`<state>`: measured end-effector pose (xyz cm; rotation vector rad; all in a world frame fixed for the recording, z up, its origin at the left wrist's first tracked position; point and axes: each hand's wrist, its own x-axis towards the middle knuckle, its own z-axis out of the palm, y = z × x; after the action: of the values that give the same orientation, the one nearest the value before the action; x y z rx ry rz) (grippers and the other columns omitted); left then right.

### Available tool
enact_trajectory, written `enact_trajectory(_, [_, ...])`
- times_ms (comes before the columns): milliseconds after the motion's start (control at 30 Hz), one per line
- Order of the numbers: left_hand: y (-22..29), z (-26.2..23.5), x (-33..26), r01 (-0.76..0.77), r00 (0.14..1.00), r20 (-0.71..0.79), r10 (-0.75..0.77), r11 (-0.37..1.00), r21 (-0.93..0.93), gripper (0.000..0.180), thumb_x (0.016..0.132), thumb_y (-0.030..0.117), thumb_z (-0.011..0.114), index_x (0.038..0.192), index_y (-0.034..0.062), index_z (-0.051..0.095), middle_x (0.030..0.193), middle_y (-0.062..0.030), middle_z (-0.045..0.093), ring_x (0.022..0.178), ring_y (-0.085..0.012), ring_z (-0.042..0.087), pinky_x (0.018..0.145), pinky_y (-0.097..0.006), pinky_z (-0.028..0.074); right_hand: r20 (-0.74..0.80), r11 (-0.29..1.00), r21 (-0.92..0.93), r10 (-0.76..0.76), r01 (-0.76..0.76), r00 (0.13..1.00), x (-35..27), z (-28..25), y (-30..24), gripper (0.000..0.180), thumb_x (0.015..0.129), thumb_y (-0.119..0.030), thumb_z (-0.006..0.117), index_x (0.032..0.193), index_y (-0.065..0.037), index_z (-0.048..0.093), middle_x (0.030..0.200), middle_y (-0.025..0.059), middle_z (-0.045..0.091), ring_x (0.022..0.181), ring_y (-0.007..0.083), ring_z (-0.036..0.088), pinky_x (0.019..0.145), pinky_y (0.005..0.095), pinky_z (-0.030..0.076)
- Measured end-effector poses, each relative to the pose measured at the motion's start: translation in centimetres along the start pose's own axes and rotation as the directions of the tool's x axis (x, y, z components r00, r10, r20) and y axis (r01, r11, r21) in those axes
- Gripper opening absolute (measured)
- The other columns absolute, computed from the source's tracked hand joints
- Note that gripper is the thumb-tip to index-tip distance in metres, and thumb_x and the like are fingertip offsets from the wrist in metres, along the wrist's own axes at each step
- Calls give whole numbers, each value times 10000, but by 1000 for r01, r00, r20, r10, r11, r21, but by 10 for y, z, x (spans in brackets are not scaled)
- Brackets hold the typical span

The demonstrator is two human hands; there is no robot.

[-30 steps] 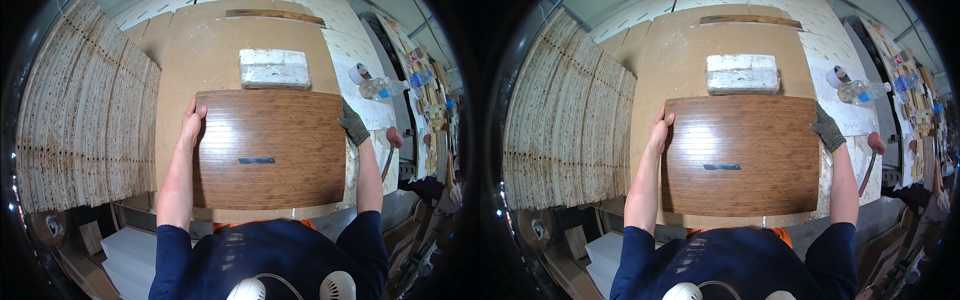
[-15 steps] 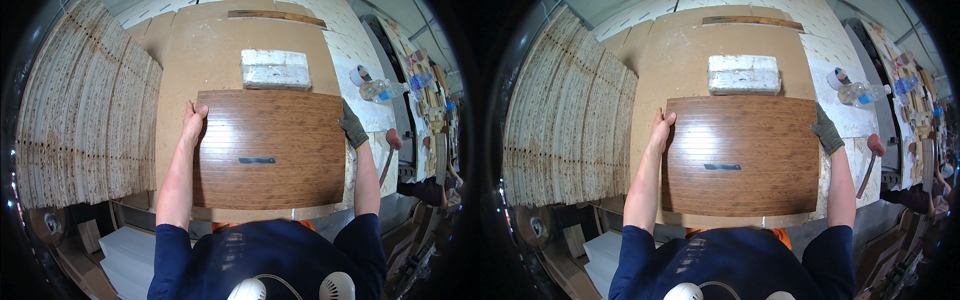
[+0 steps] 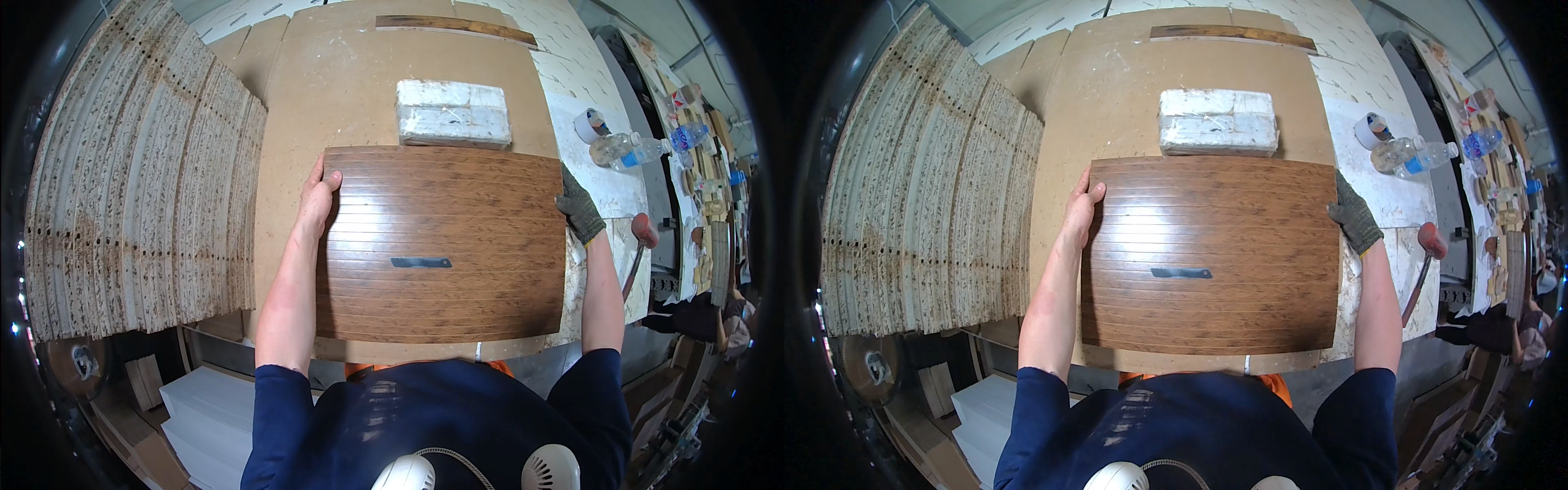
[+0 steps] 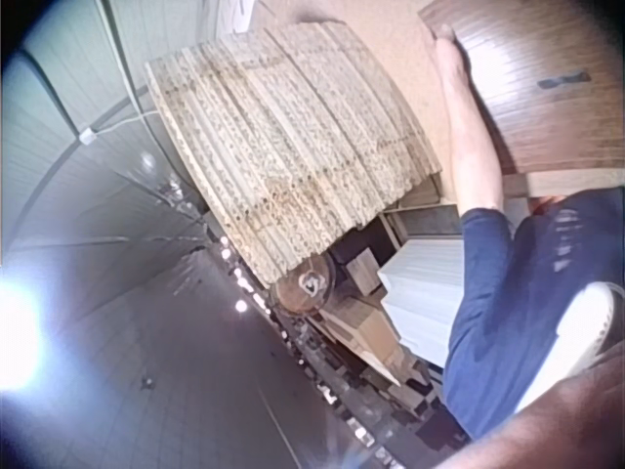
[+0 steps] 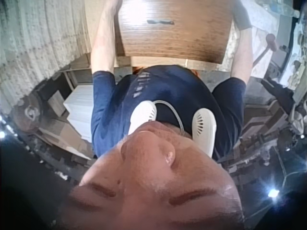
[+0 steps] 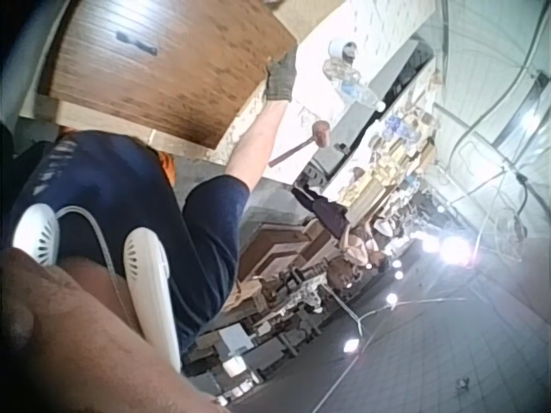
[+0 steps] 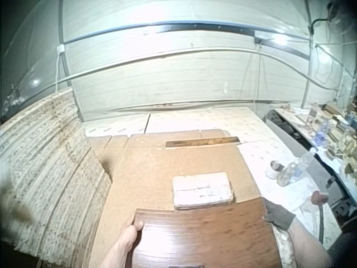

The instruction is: The person uses a small blade to scrape the edges and corners of a rectangular wooden panel, then wipes the surface with a gloved hand.

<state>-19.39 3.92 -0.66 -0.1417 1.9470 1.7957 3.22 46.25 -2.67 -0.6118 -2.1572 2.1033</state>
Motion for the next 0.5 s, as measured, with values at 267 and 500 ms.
enact_trajectory(267, [-21, -4, 10, -189, 966, -136, 221, 958, 215, 604, 857, 130, 581, 1405, 20, 351, 1404, -204, 408, 1288, -263, 412, 1056, -313, 318, -69, 965, -260, 12, -30, 998, 6, 3, -3, 747, 738, 82, 524, 1438, -17, 283, 1425, 80, 402, 1269, 153, 401, 1030, 261, 308])
enact_trajectory(500, [-29, 32, -69, -744, 511, 327, 795, 219, 631, 373, 700, 241, 738, 1011, 59, 639, 1135, -126, 602, 1100, -323, 502, 946, -445, 394, -102, 931, -363, -87, 44, 991, 3, -4, 18, 681, 781, 26, 538, 1422, -6, 309, 1380, 127, 452, 1246, 187, 430, 1032, 290, 328])
